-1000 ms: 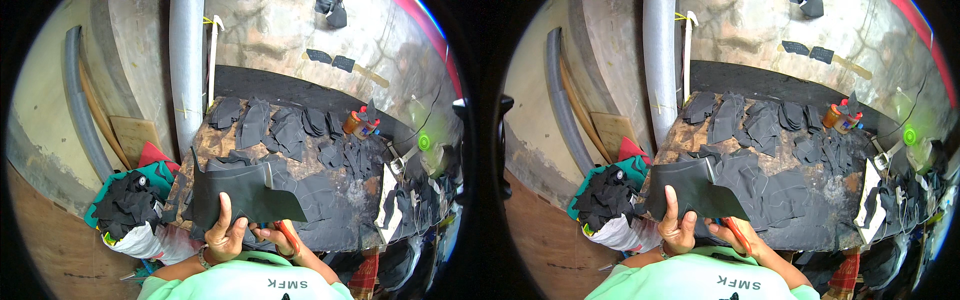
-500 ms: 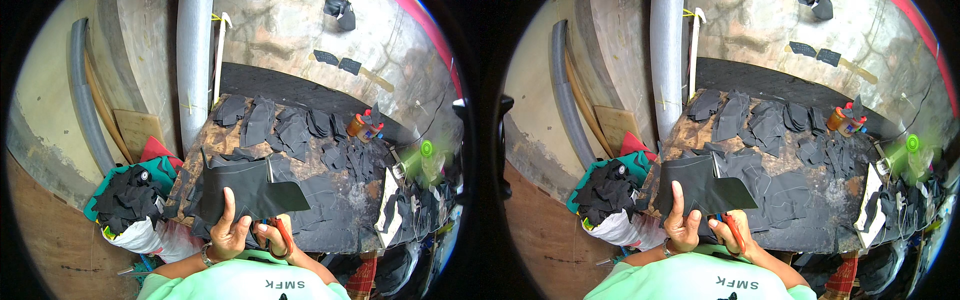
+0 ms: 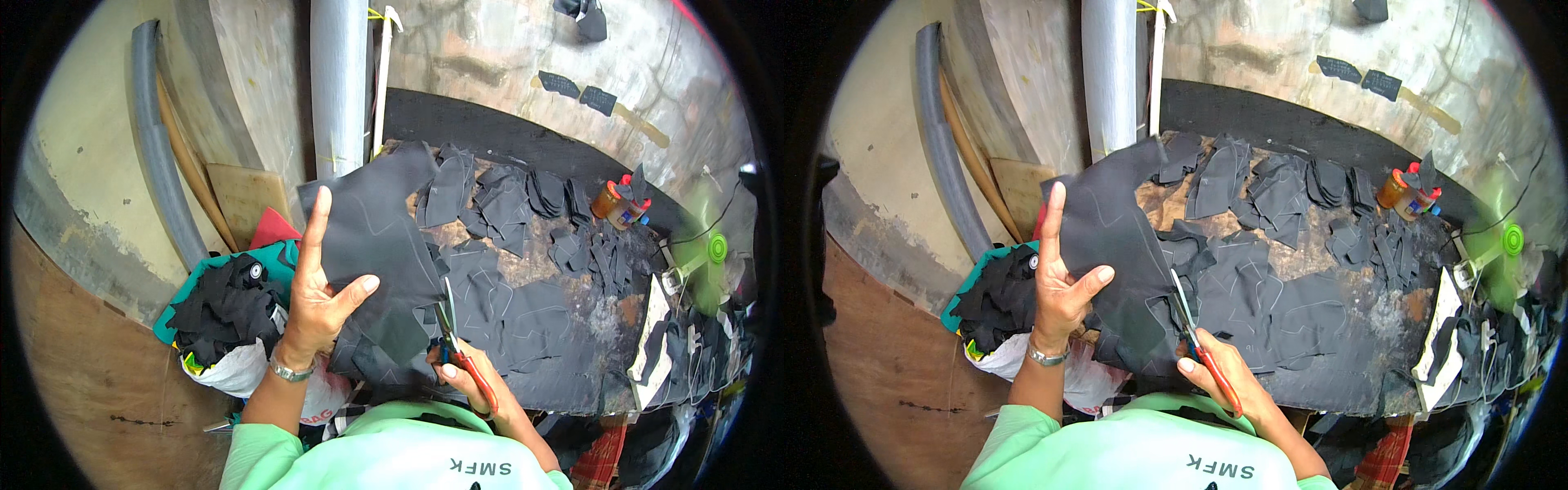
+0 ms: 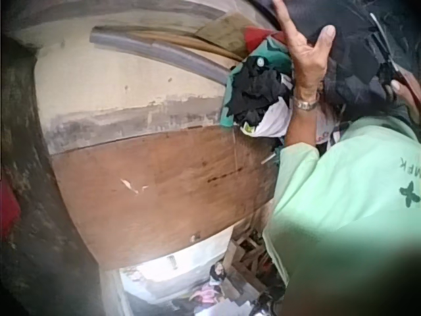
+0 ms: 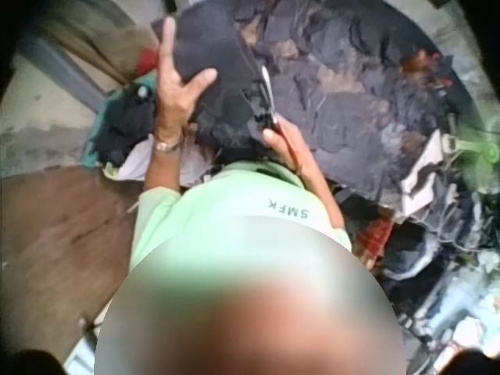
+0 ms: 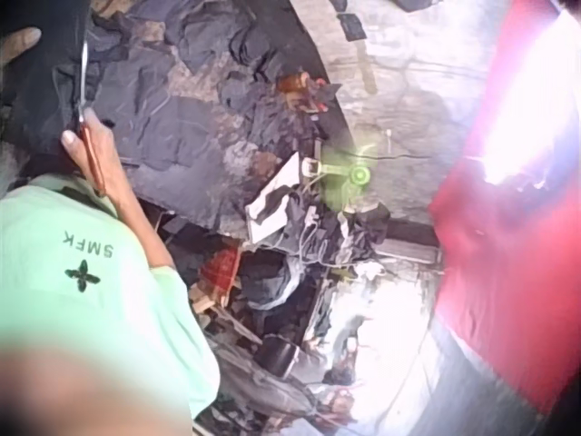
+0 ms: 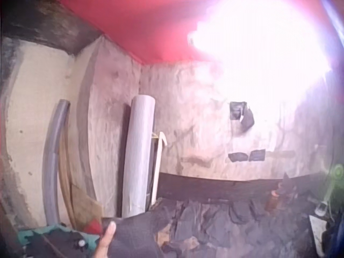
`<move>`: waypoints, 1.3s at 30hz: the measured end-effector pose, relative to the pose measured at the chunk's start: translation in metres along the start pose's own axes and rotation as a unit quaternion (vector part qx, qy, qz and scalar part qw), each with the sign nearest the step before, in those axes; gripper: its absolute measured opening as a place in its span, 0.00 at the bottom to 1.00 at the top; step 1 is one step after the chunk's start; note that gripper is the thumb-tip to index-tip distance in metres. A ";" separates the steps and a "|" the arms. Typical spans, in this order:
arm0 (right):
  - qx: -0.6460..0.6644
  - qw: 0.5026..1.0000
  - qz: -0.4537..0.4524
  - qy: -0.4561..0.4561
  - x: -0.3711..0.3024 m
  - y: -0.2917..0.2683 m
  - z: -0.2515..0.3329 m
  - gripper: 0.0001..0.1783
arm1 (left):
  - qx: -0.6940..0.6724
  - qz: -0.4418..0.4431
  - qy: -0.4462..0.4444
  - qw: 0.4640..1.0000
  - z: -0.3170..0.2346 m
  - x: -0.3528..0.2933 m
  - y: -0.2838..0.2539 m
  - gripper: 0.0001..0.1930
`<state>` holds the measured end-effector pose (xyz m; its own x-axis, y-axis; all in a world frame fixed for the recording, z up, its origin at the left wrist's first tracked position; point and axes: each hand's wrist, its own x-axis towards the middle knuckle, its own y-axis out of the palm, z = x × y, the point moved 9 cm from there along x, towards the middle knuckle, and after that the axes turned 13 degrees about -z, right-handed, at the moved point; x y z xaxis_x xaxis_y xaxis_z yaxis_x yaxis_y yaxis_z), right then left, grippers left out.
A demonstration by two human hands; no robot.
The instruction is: The person uses red-handled scissors to cut black rubber sheets along pre-drawn outlines. They repeatedly pick up sheets, cut along the lines, and place the cut pieces on the table, accumulating a growing pile of shaped rubber parts.
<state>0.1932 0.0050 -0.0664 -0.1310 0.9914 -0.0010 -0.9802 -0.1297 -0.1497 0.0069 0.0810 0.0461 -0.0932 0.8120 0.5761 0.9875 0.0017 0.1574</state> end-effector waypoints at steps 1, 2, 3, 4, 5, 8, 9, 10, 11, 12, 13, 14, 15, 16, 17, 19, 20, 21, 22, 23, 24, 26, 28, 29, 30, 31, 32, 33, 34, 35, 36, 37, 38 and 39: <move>-0.031 0.999 0.008 0.015 -0.001 0.000 -0.001 0.27 | -0.009 0.012 -0.004 1.000 0.000 0.000 0.001 0.47; -0.026 1.000 0.003 0.001 0.000 -0.001 0.004 0.28 | -0.018 0.023 -0.009 1.000 0.000 0.000 0.002 0.48; -0.030 1.000 -0.001 -0.006 0.001 -0.001 0.007 0.28 | -0.015 0.032 -0.012 0.999 0.000 0.000 0.003 0.49; -0.034 0.999 -0.005 -0.015 0.002 -0.002 0.010 0.29 | -0.013 0.040 -0.015 0.999 0.001 0.000 0.003 0.49; -0.039 0.999 -0.009 -0.023 0.003 -0.001 0.013 0.29 | -0.010 0.048 -0.017 0.999 0.002 -0.001 0.003 0.49; -0.057 0.998 -0.001 -0.008 0.004 -0.001 0.013 0.30 | 0.037 0.049 0.002 0.998 0.001 0.001 -0.001 0.50; -0.053 0.999 -0.002 -0.009 0.004 -0.001 0.014 0.30 | 0.046 0.042 0.007 0.998 0.000 0.002 -0.004 0.50; -0.054 0.998 -0.005 -0.017 0.005 -0.001 0.016 0.29 | 0.047 0.038 0.020 0.998 -0.002 0.004 -0.005 0.51; -0.054 0.998 -0.008 -0.025 0.005 -0.001 0.019 0.29 | 0.044 0.036 0.024 0.998 -0.003 0.005 -0.005 0.51; -0.055 0.998 -0.012 -0.033 0.005 -0.001 0.021 0.29 | 0.041 0.035 0.028 0.998 -0.005 0.006 -0.006 0.52; -0.058 0.998 -0.006 -0.022 0.005 -0.001 0.021 0.29 | 0.033 0.035 0.026 0.999 -0.005 0.007 -0.006 0.52; -0.062 0.998 0.000 -0.012 0.005 -0.001 0.020 0.29 | 0.036 0.041 0.030 0.998 -0.006 0.008 -0.006 0.52; -0.073 0.997 0.005 0.011 0.005 0.000 0.017 0.28 | 0.040 0.047 0.033 0.998 -0.007 0.009 -0.005 0.52; -0.070 0.998 0.001 0.006 0.006 0.000 0.019 0.27 | 0.057 0.058 0.041 0.996 -0.008 0.009 -0.003 0.52; -0.057 0.998 -0.002 -0.008 0.006 0.000 0.023 0.27 | 0.061 0.062 0.038 0.995 -0.008 0.009 -0.002 0.51; -0.048 0.999 -0.010 -0.015 0.007 -0.001 0.026 0.27 | 0.055 0.065 0.024 0.996 -0.007 0.009 -0.003 0.51; -0.047 0.999 -0.010 -0.014 0.008 -0.001 0.026 0.27 | 0.057 0.072 0.029 0.995 -0.008 0.009 -0.002 0.51; -0.046 0.999 -0.010 -0.013 0.008 -0.001 0.025 0.27 | 0.061 0.069 0.028 0.995 -0.008 0.009 -0.003 0.51; -0.046 0.999 -0.011 -0.013 0.009 -0.002 0.024 0.27 | 0.076 0.075 0.042 0.993 -0.010 0.011 -0.002 0.51; -0.046 0.999 -0.011 -0.011 0.009 -0.003 0.023 0.26 | 0.083 0.080 0.047 0.992 -0.010 0.011 -0.002 0.51; -0.047 0.999 -0.012 -0.009 0.008 -0.003 0.022 0.26 | 0.090 0.084 0.051 0.991 -0.011 0.012 -0.002 0.52; -0.045 0.999 -0.013 -0.002 0.007 -0.004 0.019 0.25 | 0.089 0.085 0.049 0.991 -0.011 0.014 -0.003 0.51; -0.041 0.999 -0.013 0.013 0.006 -0.004 0.014 0.23 | 0.093 0.081 0.061 0.990 -0.013 0.016 -0.003 0.50; -0.035 0.999 -0.020 0.018 0.005 -0.004 0.012 0.22 | 0.090 0.078 0.061 0.991 -0.014 0.016 -0.003 0.50; -0.028 0.999 -0.028 0.023 0.003 -0.004 0.011 0.21 | 0.086 0.076 0.062 0.991 -0.015 0.016 -0.004 0.49; -0.036 0.998 -0.039 0.040 0.002 -0.006 0.006 0.20 | 0.074 0.076 0.056 0.993 -0.015 0.016 -0.004 0.49; -0.034 0.998 -0.042 0.035 0.001 -0.007 0.007 0.19 | 0.061 0.078 0.050 0.994 -0.014 0.016 -0.003 0.48; -0.022 0.998 -0.042 0.029 0.000 -0.007 0.007 0.19 | 0.058 0.077 0.041 0.994 -0.012 0.016 -0.003 0.48; -0.019 0.998 -0.042 0.031 -0.001 -0.006 0.006 0.19 | 0.055 0.076 0.032 0.995 -0.011 0.017 -0.003 0.48; -0.016 0.998 -0.042 0.032 -0.002 -0.007 0.005 0.19 | 0.052 0.076 0.023 0.996 -0.009 0.017 -0.002 0.48; -0.011 0.998 -0.039 0.042 -0.001 -0.006 0.003 0.19 | 0.052 0.079 0.022 0.995 -0.008 0.017 -0.002 0.48; -0.004 0.998 -0.038 0.042 0.000 -0.006 0.003 0.19 | 0.054 0.082 0.019 0.995 -0.008 0.016 -0.001 0.47; 0.003 0.998 -0.037 0.042 0.001 -0.006 0.003 0.20 | 0.056 0.084 0.018 0.995 -0.007 0.016 0.000 0.47; 0.010 0.998 -0.036 0.043 0.002 -0.005 0.003 0.20 | 0.049 0.091 0.016 0.994 -0.007 0.014 0.001 0.47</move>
<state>0.1977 0.0076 -0.0626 -0.0485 0.9960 -0.0751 -0.9894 -0.0582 -0.1330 0.0059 0.0885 0.0597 0.0857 0.7850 0.6136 0.9959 -0.0848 -0.0306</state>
